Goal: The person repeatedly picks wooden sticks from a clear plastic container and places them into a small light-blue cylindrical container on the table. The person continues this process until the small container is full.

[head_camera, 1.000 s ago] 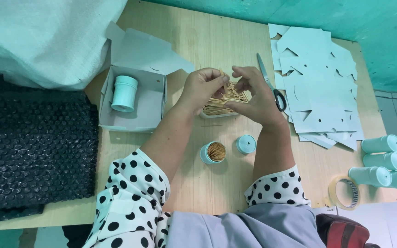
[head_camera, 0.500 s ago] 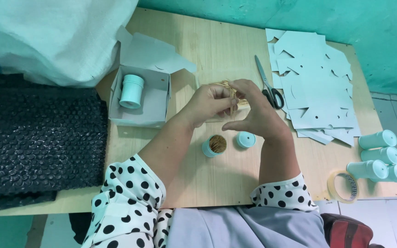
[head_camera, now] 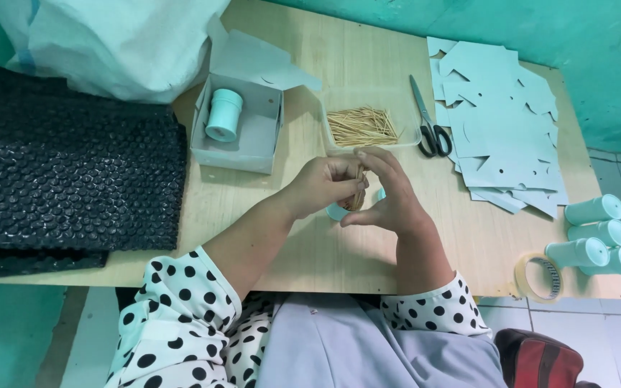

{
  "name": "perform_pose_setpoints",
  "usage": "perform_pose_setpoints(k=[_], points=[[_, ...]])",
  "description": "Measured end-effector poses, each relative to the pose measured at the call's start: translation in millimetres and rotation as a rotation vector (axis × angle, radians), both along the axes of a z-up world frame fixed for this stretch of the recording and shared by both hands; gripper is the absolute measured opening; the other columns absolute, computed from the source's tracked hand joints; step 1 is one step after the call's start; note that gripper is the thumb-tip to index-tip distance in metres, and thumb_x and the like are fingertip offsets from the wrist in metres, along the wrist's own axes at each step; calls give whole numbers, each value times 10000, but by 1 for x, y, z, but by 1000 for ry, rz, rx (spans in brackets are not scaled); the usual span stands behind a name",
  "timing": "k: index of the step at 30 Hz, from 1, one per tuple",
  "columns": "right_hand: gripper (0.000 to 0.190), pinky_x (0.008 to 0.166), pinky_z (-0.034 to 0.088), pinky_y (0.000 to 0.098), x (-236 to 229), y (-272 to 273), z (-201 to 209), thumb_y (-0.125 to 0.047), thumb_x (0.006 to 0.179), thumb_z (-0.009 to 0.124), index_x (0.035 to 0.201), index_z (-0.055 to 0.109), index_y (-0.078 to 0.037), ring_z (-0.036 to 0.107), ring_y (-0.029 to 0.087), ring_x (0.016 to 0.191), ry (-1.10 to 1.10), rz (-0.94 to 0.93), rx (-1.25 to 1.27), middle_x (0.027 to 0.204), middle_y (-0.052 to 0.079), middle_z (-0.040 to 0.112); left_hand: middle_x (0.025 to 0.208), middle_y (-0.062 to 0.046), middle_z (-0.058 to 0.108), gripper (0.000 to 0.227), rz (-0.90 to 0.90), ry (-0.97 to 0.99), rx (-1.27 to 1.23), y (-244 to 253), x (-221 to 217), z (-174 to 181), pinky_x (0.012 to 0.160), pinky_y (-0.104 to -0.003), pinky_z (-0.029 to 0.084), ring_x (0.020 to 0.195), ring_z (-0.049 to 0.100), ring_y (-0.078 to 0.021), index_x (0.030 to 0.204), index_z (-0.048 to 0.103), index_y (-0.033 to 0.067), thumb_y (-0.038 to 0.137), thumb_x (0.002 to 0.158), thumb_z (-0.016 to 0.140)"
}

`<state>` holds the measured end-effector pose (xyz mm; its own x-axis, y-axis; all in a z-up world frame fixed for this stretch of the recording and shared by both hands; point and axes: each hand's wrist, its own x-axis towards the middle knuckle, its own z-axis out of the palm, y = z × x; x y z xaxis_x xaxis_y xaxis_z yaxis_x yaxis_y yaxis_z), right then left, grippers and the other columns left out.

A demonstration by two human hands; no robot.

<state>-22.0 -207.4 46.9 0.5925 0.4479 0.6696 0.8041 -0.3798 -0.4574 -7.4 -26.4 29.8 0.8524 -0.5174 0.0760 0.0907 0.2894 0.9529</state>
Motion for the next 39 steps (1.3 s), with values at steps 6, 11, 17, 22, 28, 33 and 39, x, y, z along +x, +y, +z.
perform_pose_setpoints(k=[6, 11, 17, 22, 28, 33, 39], points=[[909, 938, 545, 496, 3, -9, -7, -390, 688, 952, 1390, 560, 34, 656, 365, 1065, 124, 113, 158, 1268, 227, 609, 660, -70, 682, 79, 115, 0, 59, 11, -3, -5, 569, -211, 574, 601, 658, -107, 903, 764, 32, 94, 924, 720], [1057, 934, 541, 527, 0, -5, -7, -332, 592, 1013, 1457, 510, 8, 653, 389, 1066, 82, 38, 16, 1284, 233, 591, 676, -87, 694, 96, 116, 22, 42, 3, 0, -27, 587, -233, 587, 620, 656, -112, 955, 778, 31, 109, 925, 731], [942, 906, 554, 538, 1, -1, -6, -199, 614, 1017, 1414, 563, 5, 668, 407, 1051, 58, -6, -86, 1240, 214, 621, 687, -78, 694, 96, 102, 18, 46, -2, -9, -28, 589, -211, 576, 632, 643, -93, 960, 771, 42, 110, 934, 709], [959, 904, 561, 541, 2, -1, -12, -205, 617, 1016, 1433, 553, -4, 668, 400, 1045, 35, -18, -116, 1229, 211, 626, 711, -74, 698, 127, 87, 28, 31, -2, -9, -32, 624, -223, 589, 679, 665, -104, 1009, 778, 22, 84, 930, 700], [1028, 922, 550, 553, 3, -5, -19, -209, 596, 1018, 1475, 521, -17, 670, 402, 1052, 84, 4, -111, 1236, 234, 625, 692, -78, 681, 138, 37, -8, 64, 3, -7, -34, 606, -222, 578, 654, 626, -98, 1021, 774, 2, 81, 937, 699], [685, 1002, 499, 492, 12, -17, -31, -254, 876, 805, 1400, 543, 102, 647, 380, 1142, 319, 259, 257, 1241, 250, 627, 686, -53, 671, 112, 86, -114, 84, 7, -9, -30, 570, -211, 541, 663, 598, -56, 988, 798, 53, 107, 948, 709], [232, 868, 548, 450, 10, -21, -32, -46, 965, 652, 1145, 686, 97, 682, 296, 947, 375, 261, 357, 1042, 216, 642, 690, -127, 677, 101, 205, -556, 188, 8, -18, -11, 579, -264, 519, 626, 640, -188, 970, 760, 19, 61, 969, 667]])
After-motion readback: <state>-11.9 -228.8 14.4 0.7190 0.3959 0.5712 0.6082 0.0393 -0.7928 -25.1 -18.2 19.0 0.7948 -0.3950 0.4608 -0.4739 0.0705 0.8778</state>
